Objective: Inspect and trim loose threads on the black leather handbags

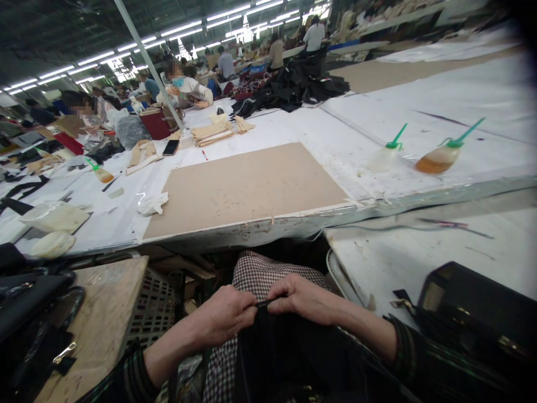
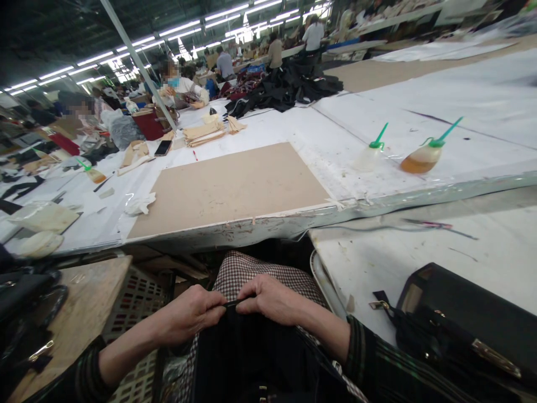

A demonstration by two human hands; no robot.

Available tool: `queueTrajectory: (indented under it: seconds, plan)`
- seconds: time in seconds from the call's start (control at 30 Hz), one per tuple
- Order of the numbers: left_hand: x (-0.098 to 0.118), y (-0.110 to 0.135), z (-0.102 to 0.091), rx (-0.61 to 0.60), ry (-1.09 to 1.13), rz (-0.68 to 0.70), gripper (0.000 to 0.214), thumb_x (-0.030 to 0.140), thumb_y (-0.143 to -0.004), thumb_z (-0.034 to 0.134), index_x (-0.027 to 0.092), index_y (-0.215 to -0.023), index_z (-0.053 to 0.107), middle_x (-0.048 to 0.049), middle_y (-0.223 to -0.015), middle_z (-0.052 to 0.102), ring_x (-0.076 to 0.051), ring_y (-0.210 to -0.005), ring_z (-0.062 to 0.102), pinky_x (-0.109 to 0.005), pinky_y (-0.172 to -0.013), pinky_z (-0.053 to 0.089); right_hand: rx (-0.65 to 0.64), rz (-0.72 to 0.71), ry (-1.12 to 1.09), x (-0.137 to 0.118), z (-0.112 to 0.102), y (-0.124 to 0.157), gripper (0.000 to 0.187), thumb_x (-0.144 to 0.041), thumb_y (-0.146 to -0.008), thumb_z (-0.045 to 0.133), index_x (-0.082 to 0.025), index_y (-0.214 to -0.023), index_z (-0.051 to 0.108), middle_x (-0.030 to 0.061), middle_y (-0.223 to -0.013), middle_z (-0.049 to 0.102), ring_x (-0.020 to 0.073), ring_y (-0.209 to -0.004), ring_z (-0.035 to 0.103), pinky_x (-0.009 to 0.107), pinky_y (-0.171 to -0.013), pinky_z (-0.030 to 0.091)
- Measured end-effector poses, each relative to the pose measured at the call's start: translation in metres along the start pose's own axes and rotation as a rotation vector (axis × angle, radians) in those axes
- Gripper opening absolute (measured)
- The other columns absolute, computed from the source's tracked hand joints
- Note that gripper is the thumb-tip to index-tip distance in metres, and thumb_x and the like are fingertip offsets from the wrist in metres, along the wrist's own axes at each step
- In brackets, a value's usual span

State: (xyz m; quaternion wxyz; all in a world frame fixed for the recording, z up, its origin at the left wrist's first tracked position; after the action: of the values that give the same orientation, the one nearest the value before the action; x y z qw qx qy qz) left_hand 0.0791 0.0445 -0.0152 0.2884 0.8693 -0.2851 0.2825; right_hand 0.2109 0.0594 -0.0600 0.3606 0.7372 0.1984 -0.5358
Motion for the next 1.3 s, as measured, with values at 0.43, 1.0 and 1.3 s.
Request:
queueTrajectory:
  seconds: [0.43,1.0,1.3]
  plan:
    - [0.000,-0.011,-0.008,-0.076,0.286,-0.152,0.017,0.031,-0.077,0.064,0.017,-0.085,0.068,0.0038,-0.071,0.056,-0.012,-0.067,0.046,-0.021,-0.057,0.033,0.136,-0.055,0.185,-0.013,0.000,0.008,0.014,-0.027,-0.078,0.066,-0.017,-0.071,0.072,-0.0055,-0.058,0.045,0.0113,-0.060,0.041,0.023,-0.055,0.027]
    - [-0.005,-0.013,0.017,-0.120,0.788,-0.167,0.019,0.025,-0.078,0.067,0.013,-0.091,0.073,0.0006,-0.078,0.063,-0.012,-0.071,0.051,-0.022,-0.067,0.039,-0.096,-0.052,-0.050,-0.003,-0.012,0.039,0.023,-0.030,-0.086,0.061,-0.015,-0.097,0.076,-0.0022,-0.070,0.061,0.0108,-0.060,0.046,0.020,-0.055,0.036]
    - [-0.012,-0.021,0.025,-0.171,0.907,-0.168,0.021,0.025,-0.074,0.073,0.014,-0.091,0.076,0.0010,-0.076,0.065,-0.011,-0.069,0.051,-0.021,-0.067,0.038,-0.199,-0.043,-0.201,0.015,-0.012,0.032,0.030,-0.033,-0.081,0.068,-0.015,-0.104,0.077,0.0006,-0.079,0.069,0.0116,-0.066,0.053,0.020,-0.063,0.043]
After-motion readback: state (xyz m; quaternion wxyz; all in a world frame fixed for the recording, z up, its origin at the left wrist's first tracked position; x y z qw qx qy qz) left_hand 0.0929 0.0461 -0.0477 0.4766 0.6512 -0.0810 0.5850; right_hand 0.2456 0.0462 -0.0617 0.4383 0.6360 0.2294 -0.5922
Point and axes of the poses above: each hand's wrist, its own y-axis away from the middle knuckle, its own z-axis out of the palm, x = y × z, the point moved 7 cm from there along -y, towards the middle knuckle
